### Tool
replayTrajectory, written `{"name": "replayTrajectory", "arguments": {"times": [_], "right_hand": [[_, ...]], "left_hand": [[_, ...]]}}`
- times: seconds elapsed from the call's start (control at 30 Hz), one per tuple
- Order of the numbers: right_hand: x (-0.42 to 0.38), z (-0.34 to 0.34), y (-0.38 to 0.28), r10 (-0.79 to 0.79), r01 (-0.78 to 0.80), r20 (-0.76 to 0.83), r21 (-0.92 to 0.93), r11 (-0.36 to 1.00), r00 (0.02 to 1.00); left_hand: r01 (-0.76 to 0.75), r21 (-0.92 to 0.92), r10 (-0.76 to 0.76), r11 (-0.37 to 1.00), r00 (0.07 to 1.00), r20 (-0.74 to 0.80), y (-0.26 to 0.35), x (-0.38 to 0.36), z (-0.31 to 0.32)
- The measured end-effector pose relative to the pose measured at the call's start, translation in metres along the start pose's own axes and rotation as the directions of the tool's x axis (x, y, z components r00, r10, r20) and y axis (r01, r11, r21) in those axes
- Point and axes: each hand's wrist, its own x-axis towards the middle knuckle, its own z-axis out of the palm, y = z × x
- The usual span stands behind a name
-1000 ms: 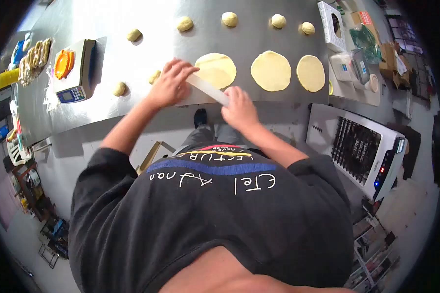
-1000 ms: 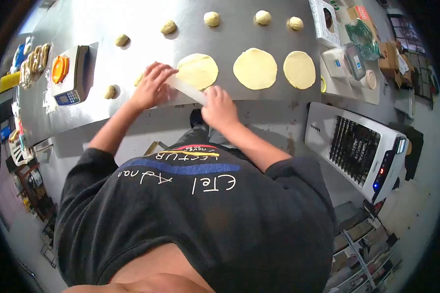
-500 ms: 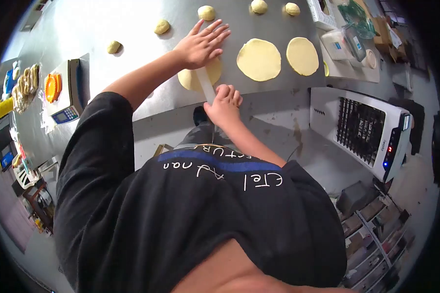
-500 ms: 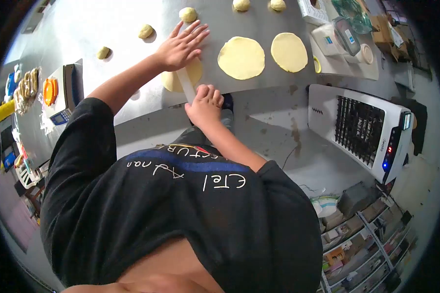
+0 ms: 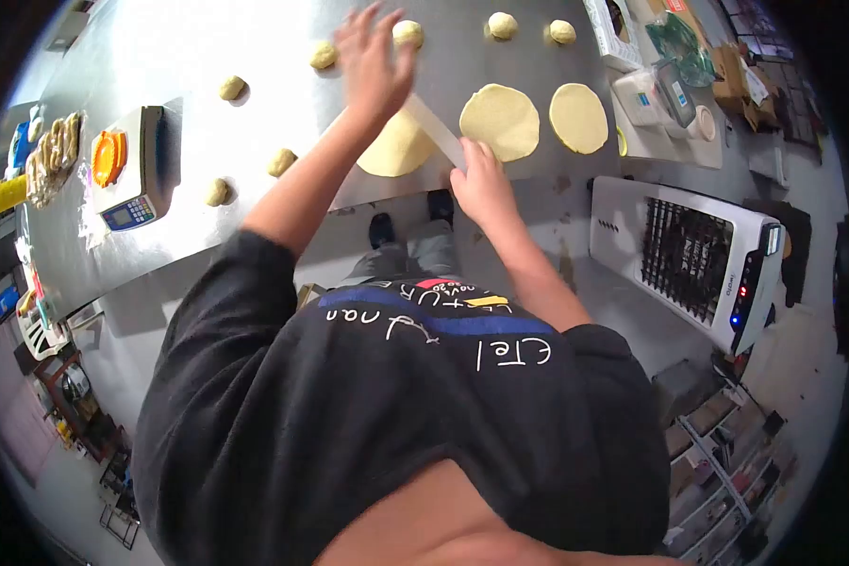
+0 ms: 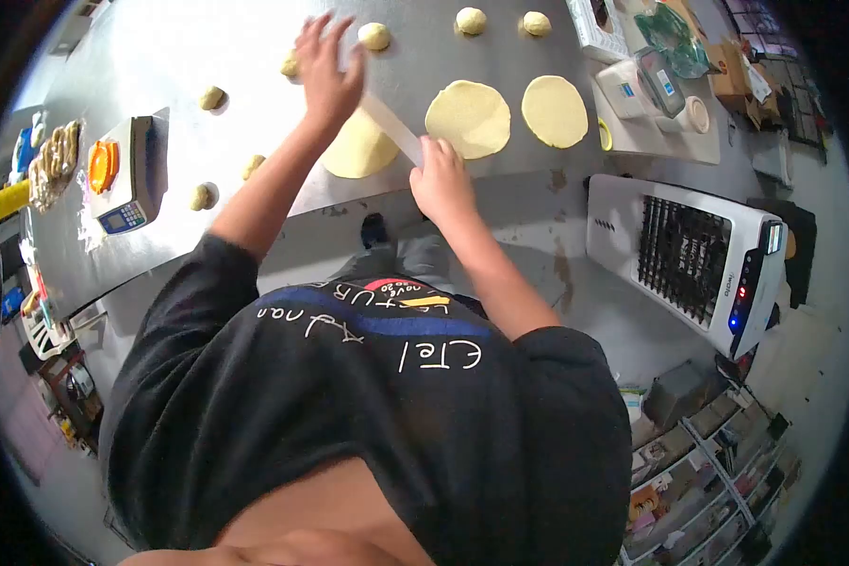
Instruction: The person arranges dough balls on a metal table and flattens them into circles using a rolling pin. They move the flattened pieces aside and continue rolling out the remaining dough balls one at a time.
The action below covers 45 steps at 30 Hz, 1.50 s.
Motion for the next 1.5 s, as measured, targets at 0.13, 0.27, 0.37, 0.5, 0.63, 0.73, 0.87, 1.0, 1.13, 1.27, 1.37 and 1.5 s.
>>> {"name": "replayTrajectory", "arguments": {"times": [0.13,0.27,0.37,0.5,0.63,0.73,0.87,1.0,1.13,1.27,1.37,1.5], "right_hand": [[0.034,-0.006,-0.020,-0.181,0.200,0.103,-0.221,0.955,0.978],[0.039,0.019,-0.007,-0.277,0.301,0.126,-0.248,0.921,0.952],[0.042,0.036,-0.011,-0.282,0.243,-0.069,-0.339,0.909,0.957],[0.094,0.039,-0.024,-0.196,0.159,-0.043,-0.429,0.889,0.980],[0.150,0.052,-0.027,-0.212,0.135,-0.164,-0.387,0.912,0.963],[0.183,0.056,-0.033,-0.293,0.147,-0.388,-0.362,0.920,0.874],[0.169,0.057,-0.032,-0.292,0.158,-0.399,-0.336,0.929,0.869],[0.099,0.051,-0.025,-0.340,0.240,-0.210,-0.393,0.888,0.916],[0.022,0.046,-0.011,-0.370,0.331,-0.046,-0.356,0.874,0.928],[-0.008,0.034,0.005,-0.431,0.421,-0.040,-0.148,0.895,0.902],[-0.016,0.027,0.000,-0.337,0.326,-0.032,-0.173,0.929,0.941],[-0.037,0.049,-0.006,-0.241,0.241,0.032,0.007,0.970,0.970]], "left_hand": [[0.234,0.104,-0.248,0.967,0.954,0.165,-0.020,-0.087,-0.077],[0.184,0.284,-0.288,0.941,0.874,0.390,-0.014,-0.153,-0.102],[0.141,0.390,-0.303,0.910,0.869,0.392,-0.013,-0.150,-0.093],[0.172,0.512,-0.396,0.841,0.842,0.367,-0.037,-0.107,-0.071],[0.228,0.503,-0.385,0.834,0.892,0.235,-0.075,-0.068,-0.047],[0.181,0.454,-0.286,0.873,0.942,0.175,-0.094,-0.041,-0.039],[0.109,0.469,-0.235,0.876,0.947,0.220,-0.090,-0.055,-0.046],[0.011,0.572,-0.312,0.820,0.846,0.431,-0.041,-0.099,-0.077],[-0.003,0.415,-0.236,0.910,0.818,0.525,-0.011,-0.152,-0.108],[-0.044,0.354,-0.184,0.934,0.792,0.583,-0.012,-0.156,-0.125],[-0.038,0.136,-0.067,0.990,0.726,0.685,-0.034,-0.124,-0.122],[-0.290,0.022,0.166,0.957,0.606,0.778,-0.053,-0.080,-0.110]]}}
